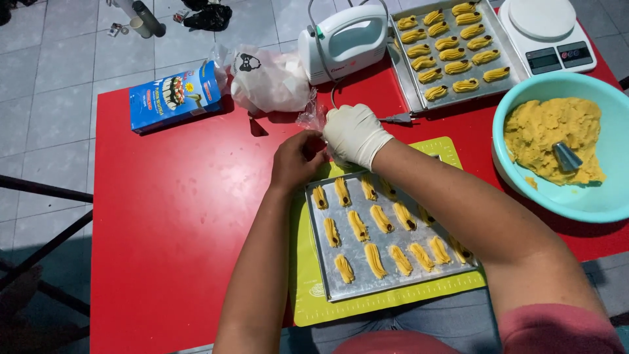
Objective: Placing small chocolate toppings onto piped cookie dough strips on a baking tray.
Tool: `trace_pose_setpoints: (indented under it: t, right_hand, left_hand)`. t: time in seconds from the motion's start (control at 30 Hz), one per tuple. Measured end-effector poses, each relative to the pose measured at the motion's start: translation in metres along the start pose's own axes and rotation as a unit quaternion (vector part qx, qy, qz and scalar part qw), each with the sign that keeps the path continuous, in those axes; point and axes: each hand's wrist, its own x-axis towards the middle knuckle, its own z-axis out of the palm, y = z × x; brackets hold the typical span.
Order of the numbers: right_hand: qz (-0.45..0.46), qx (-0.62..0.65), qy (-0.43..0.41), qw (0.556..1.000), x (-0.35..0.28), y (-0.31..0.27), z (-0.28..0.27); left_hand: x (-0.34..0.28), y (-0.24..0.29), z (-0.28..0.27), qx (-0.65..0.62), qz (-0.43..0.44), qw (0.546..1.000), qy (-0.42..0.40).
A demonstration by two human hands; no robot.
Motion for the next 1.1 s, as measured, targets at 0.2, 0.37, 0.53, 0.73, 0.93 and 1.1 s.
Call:
trace_pose_setpoints:
  t: [0.2, 0.37, 0.53, 0.73, 0.93, 1.1]
  right_hand:
    - [-0.021, 0.004, 0.035, 0.999, 0.003, 0.002, 0.02]
    - [-0.027, -0.018, 0.04, 0.999, 0.005, 0.004, 0.021]
    - [-0.018, -0.044, 0.024, 0.999, -0.008, 0.0, -0.01]
    - [-0.013, -0.051, 0.053, 0.997, -0.004, 0.002, 0.007]
    - [0.013, -0.02, 0.05, 0.998, 0.006, 0.002, 0.024]
    - [-0.006, -0.027, 0.087, 0.996, 0.008, 0.006, 0.038]
  left_hand:
    - [-0.002, 0.008, 0.0, -0.036, -0.012, 0.999, -0.001]
    - [-0.001, 0.008, -0.001, -0.033, -0.005, 0.999, -0.005]
    - [-0.001, 0.005, -0.001, -0.027, -0.002, 1.0, -0.005]
    - [-0.002, 0.011, -0.004, -0.02, 0.006, 1.0, 0.0]
    - [-0.003, 0.011, -0.004, -0.03, -0.003, 1.0, 0.0]
    - [-0.002, 0.01, -0.004, -0.024, -0.005, 1.0, -0.008]
